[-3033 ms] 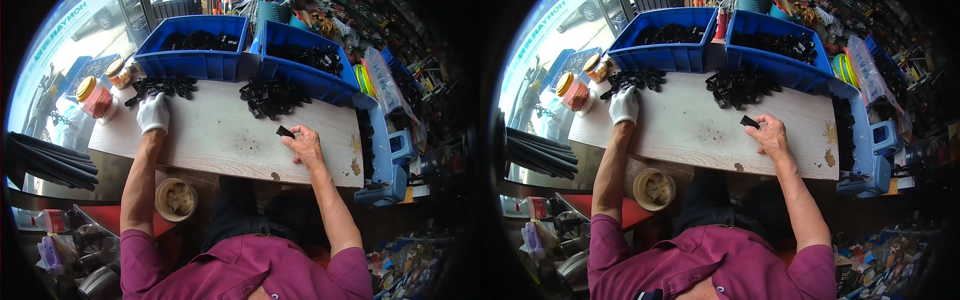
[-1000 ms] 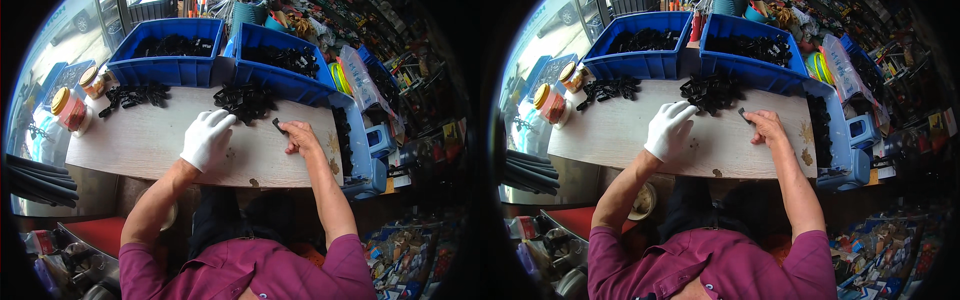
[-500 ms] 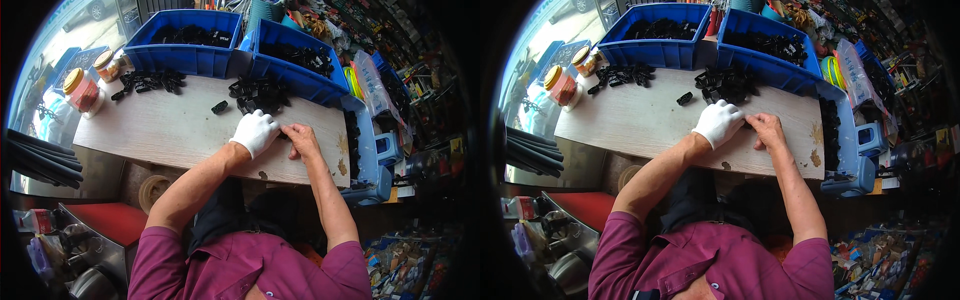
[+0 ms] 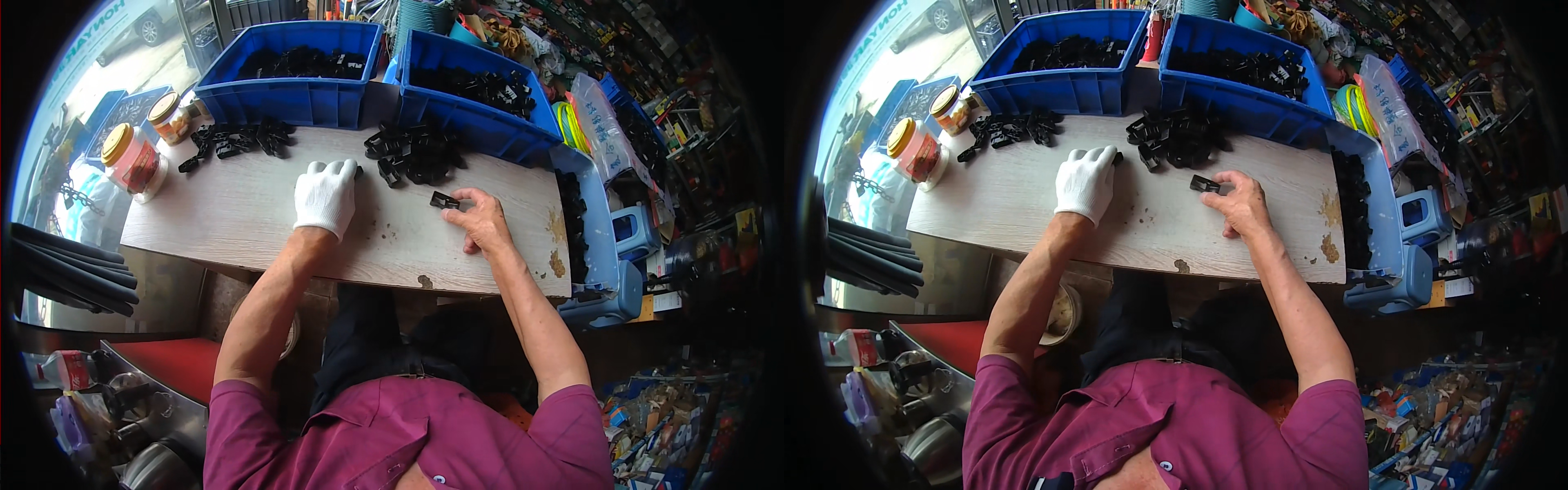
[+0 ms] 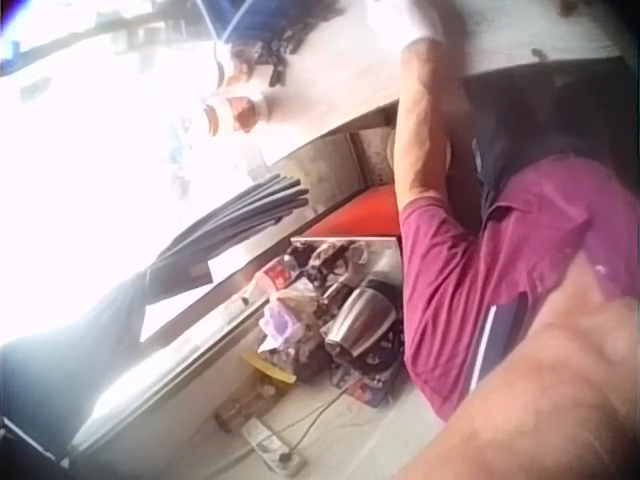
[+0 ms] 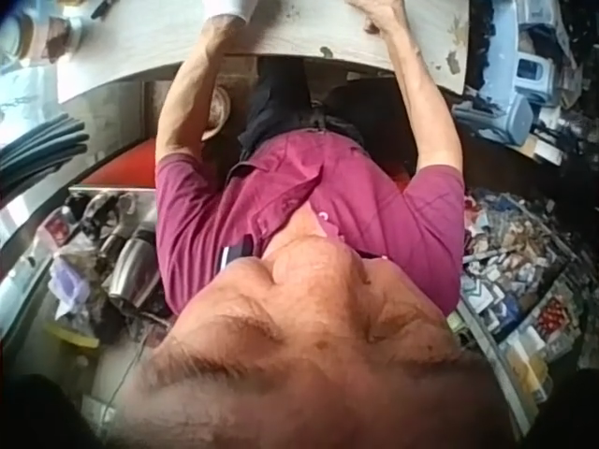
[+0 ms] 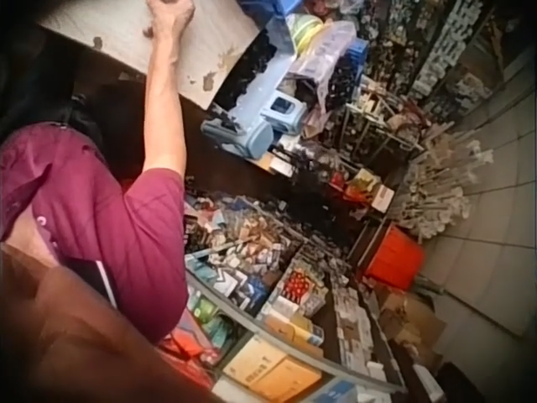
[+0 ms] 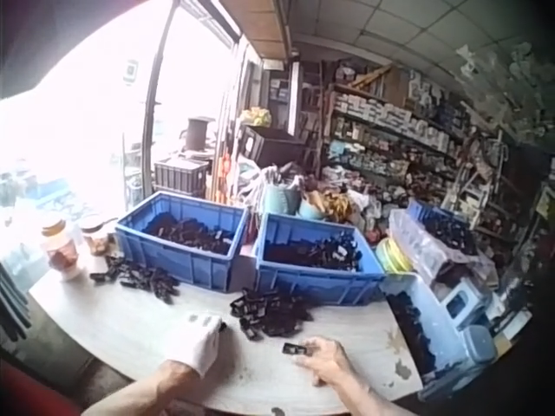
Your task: Assembling small black plastic components by hand at a workbench.
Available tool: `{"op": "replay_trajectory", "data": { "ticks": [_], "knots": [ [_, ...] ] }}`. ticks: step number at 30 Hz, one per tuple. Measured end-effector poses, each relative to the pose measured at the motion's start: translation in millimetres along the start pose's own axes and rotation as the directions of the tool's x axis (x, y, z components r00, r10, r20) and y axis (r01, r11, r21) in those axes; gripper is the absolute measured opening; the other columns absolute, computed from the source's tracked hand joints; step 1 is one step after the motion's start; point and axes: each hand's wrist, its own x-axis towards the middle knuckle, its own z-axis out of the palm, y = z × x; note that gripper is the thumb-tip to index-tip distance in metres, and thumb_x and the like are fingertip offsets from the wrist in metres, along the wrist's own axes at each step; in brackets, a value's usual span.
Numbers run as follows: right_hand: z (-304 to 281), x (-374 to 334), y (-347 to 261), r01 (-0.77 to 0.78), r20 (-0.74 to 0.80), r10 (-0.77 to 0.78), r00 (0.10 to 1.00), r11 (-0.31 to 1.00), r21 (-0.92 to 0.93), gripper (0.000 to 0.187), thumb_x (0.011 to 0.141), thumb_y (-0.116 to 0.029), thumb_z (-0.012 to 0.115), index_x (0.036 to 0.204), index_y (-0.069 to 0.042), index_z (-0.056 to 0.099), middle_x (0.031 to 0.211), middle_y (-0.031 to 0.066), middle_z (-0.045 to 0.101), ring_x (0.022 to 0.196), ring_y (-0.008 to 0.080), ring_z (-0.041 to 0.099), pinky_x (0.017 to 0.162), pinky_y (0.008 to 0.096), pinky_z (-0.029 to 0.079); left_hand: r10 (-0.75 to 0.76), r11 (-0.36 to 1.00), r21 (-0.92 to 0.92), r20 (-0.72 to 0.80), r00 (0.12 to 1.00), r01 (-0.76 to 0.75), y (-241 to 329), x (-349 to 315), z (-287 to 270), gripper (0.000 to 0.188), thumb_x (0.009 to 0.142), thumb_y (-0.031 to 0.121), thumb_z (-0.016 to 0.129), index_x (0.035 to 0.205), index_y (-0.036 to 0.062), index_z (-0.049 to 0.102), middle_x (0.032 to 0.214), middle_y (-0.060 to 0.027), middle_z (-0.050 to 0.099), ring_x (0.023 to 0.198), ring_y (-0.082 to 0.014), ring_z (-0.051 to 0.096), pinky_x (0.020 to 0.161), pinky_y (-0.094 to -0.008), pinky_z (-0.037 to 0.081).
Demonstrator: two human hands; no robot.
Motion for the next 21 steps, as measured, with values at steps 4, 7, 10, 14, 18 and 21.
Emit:
{"op": "replay_trajectory", "data": {
  "ticks": [4, 7, 10, 14, 18, 21],
  "knots": [
    [1.1, 1.5, 0.2, -0.057, -0.036, 0.054, 0.998, 0.993, -0.102, 0.039, 0.083, -0.017, 0.081, 0.118, -0.003, 0.069, 0.061, 0.0018, 0.060, 0.039, 0.0102, 0.049, 0.035, 0.0283, 0.042, 0.042, 0.997, -0.058, 0.014, 0.999, -0.041, 11.8, -6.2, -1.9, 0.027, 0.091, 0.012, 0.066, 0.117, 0.0109, 0.067, 0.098, -0.0117, 0.073, 0.092, -0.0365, 0.066, 0.079, -0.0443, 0.056],
    [2.2, -2.0, -1.4, -0.032, -0.024, 0.029, 0.999, 0.989, -0.145, 0.034, 0.083, -0.018, 0.081, 0.113, -0.005, 0.071, 0.059, 0.0003, 0.058, 0.040, 0.0098, 0.049, 0.036, 0.0281, 0.043, 0.093, 0.916, -0.380, -0.110, 0.990, -0.128, 24.9, -17.0, -3.7, 0.029, 0.090, 0.008, 0.068, 0.119, 0.0073, 0.067, 0.102, -0.0136, 0.073, 0.096, -0.0360, 0.067, 0.083, -0.0442, 0.055],
    [4.7, -7.2, -2.7, -0.024, 0.040, 0.031, 0.999, 0.985, -0.174, 0.033, 0.082, -0.019, 0.081, 0.111, -0.006, 0.072, 0.056, -0.0014, 0.054, 0.040, 0.0091, 0.048, 0.036, 0.0273, 0.042, 0.160, 0.852, -0.487, -0.113, 0.981, -0.195, 52.2, -15.8, -6.7, 0.027, 0.089, 0.006, 0.068, 0.115, 0.0064, 0.068, 0.106, -0.0132, 0.073, 0.098, -0.0351, 0.067, 0.084, -0.0433, 0.055],
    [7.5, -11.3, -4.9, -0.008, 0.111, 0.025, 0.994, 0.989, -0.145, 0.029, 0.082, -0.016, 0.078, 0.109, -0.007, 0.073, 0.052, -0.0039, 0.047, 0.041, 0.0076, 0.044, 0.037, 0.0264, 0.042, 0.373, 0.809, -0.488, -0.006, 0.928, -0.328, 74.6, -1.2, 9.0, 0.029, 0.087, 0.005, 0.066, 0.115, 0.0093, 0.070, 0.107, -0.0102, 0.073, 0.100, -0.0337, 0.067, 0.085, -0.0418, 0.056],
    [8.9, -11.4, -0.4, 0.012, 0.108, 0.001, 0.994, 0.992, -0.127, 0.026, 0.084, -0.011, 0.075, 0.110, -0.006, 0.074, 0.051, -0.0049, 0.047, 0.039, 0.0061, 0.041, 0.036, 0.0257, 0.039, 0.485, 0.738, -0.528, -0.020, 0.875, -0.421, 74.5, 3.9, 19.5, 0.030, 0.084, 0.005, 0.066, 0.112, 0.0110, 0.072, 0.103, -0.0079, 0.072, 0.096, -0.0332, 0.068, 0.085, -0.0417, 0.055],
    [10.2, -13.4, -4.8, 0.018, 0.113, -0.002, 0.994, 0.989, -0.145, 0.029, 0.082, -0.007, 0.070, 0.110, -0.006, 0.074, 0.052, -0.0065, 0.045, 0.042, 0.0049, 0.041, 0.038, 0.0258, 0.042, 0.530, 0.731, -0.499, -0.014, 0.848, -0.466, 74.4, 4.3, 24.2, 0.031, 0.083, 0.007, 0.066, 0.112, 0.0106, 0.072, 0.101, -0.0073, 0.072, 0.096, -0.0323, 0.068, 0.085, -0.0424, 0.054]
  ]
}}
